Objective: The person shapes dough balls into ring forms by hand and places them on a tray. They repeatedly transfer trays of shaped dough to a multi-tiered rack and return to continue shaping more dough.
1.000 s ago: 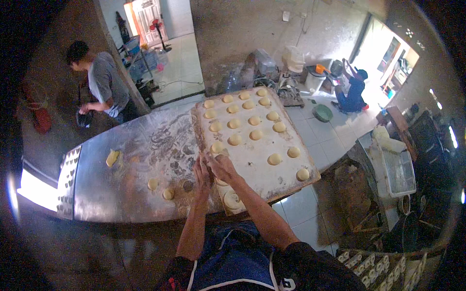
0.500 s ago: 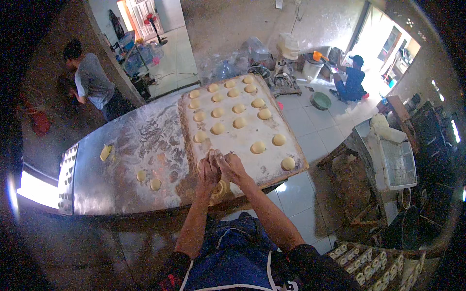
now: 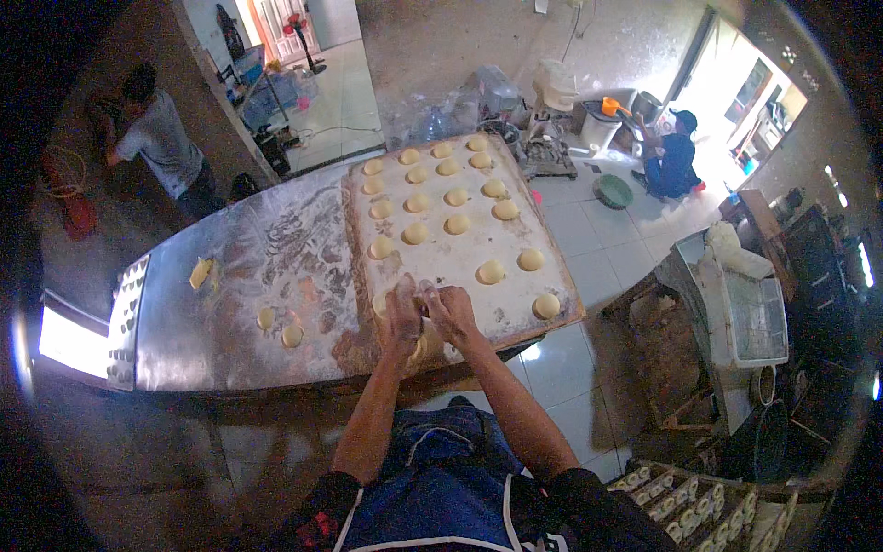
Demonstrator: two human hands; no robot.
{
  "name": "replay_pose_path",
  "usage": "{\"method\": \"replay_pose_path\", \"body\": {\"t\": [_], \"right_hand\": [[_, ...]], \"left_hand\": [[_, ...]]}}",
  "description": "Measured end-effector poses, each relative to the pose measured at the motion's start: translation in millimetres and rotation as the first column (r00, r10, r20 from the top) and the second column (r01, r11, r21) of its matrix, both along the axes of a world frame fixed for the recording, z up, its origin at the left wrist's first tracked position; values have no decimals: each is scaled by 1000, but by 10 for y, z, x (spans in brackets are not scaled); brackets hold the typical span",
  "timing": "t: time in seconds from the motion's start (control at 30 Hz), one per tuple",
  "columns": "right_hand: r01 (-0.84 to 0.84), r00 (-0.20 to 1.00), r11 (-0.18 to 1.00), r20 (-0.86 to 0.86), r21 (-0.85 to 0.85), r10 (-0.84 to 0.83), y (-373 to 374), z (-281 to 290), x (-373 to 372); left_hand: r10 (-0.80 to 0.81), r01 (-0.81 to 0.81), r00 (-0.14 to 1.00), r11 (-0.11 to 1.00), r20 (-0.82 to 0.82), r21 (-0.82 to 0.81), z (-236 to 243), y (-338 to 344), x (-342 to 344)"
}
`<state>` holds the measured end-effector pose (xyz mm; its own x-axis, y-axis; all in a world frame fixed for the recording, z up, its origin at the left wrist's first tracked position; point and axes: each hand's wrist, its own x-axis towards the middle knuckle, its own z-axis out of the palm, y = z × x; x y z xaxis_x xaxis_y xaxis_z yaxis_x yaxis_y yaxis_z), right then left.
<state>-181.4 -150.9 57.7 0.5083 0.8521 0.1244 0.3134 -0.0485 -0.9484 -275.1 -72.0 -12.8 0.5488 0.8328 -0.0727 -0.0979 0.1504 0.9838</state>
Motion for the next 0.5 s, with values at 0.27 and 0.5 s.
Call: {"method": "replay_pose_path", "body": {"t": [0.27,0.5], "right_hand": [[42,995,999,-93,20,-40,-72,122,-61],[143,989,969,12,203,-148,-130,-20,-32]], "left_hand": [[43,-20,949,997,312,-77,-154,20,120],[130,-25,936,952,328,-305,192,-111,125]]}}
